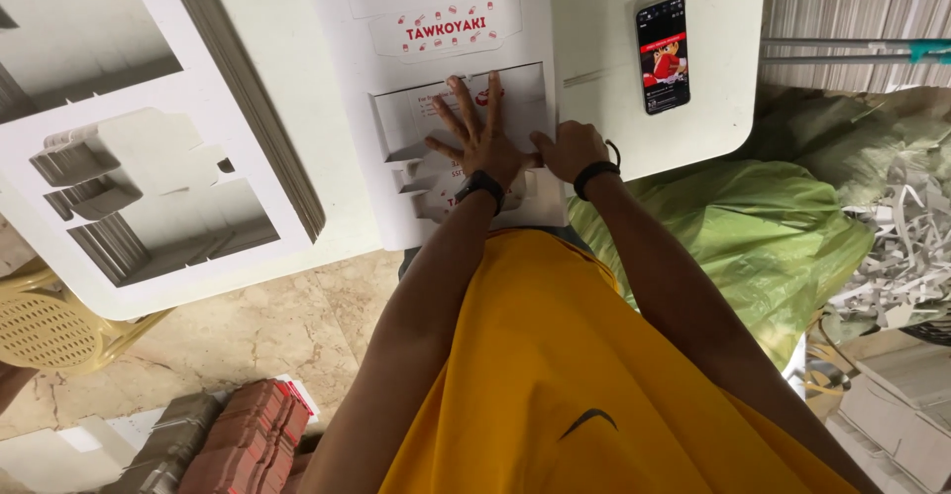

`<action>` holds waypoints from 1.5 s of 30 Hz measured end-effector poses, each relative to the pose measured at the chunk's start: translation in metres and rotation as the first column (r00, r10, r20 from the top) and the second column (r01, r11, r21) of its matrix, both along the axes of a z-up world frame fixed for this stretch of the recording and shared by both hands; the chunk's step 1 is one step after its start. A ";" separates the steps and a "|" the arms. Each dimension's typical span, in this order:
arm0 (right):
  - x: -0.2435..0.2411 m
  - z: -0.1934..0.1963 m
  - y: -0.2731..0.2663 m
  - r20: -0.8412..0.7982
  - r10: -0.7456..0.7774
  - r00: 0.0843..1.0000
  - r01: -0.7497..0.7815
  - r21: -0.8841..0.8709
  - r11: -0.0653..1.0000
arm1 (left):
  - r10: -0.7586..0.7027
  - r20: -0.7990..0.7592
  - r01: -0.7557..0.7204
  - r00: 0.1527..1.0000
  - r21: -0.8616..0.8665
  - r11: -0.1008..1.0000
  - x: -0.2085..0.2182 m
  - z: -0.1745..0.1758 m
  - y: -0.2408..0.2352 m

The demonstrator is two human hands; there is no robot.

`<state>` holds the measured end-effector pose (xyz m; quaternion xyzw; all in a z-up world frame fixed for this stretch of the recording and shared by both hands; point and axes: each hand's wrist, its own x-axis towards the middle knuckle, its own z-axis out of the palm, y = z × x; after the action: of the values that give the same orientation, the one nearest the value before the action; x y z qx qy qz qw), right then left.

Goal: Punching out pre-cut cardboard shapes from sheets to prepare them for assembly.

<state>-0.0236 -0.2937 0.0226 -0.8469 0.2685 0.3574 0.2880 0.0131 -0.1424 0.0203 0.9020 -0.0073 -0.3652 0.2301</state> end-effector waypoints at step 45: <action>-0.027 -0.038 -0.009 -0.225 -0.674 0.703 0.635 0.626 0.453 | -0.423 0.029 0.410 0.906 -0.314 0.856 -0.038 0.034 0.082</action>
<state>-0.0505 -0.3030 -0.0152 -0.5261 0.4194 0.2656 0.6905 -0.0250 -0.0603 0.0539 0.8233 -0.2552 -0.4190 0.2855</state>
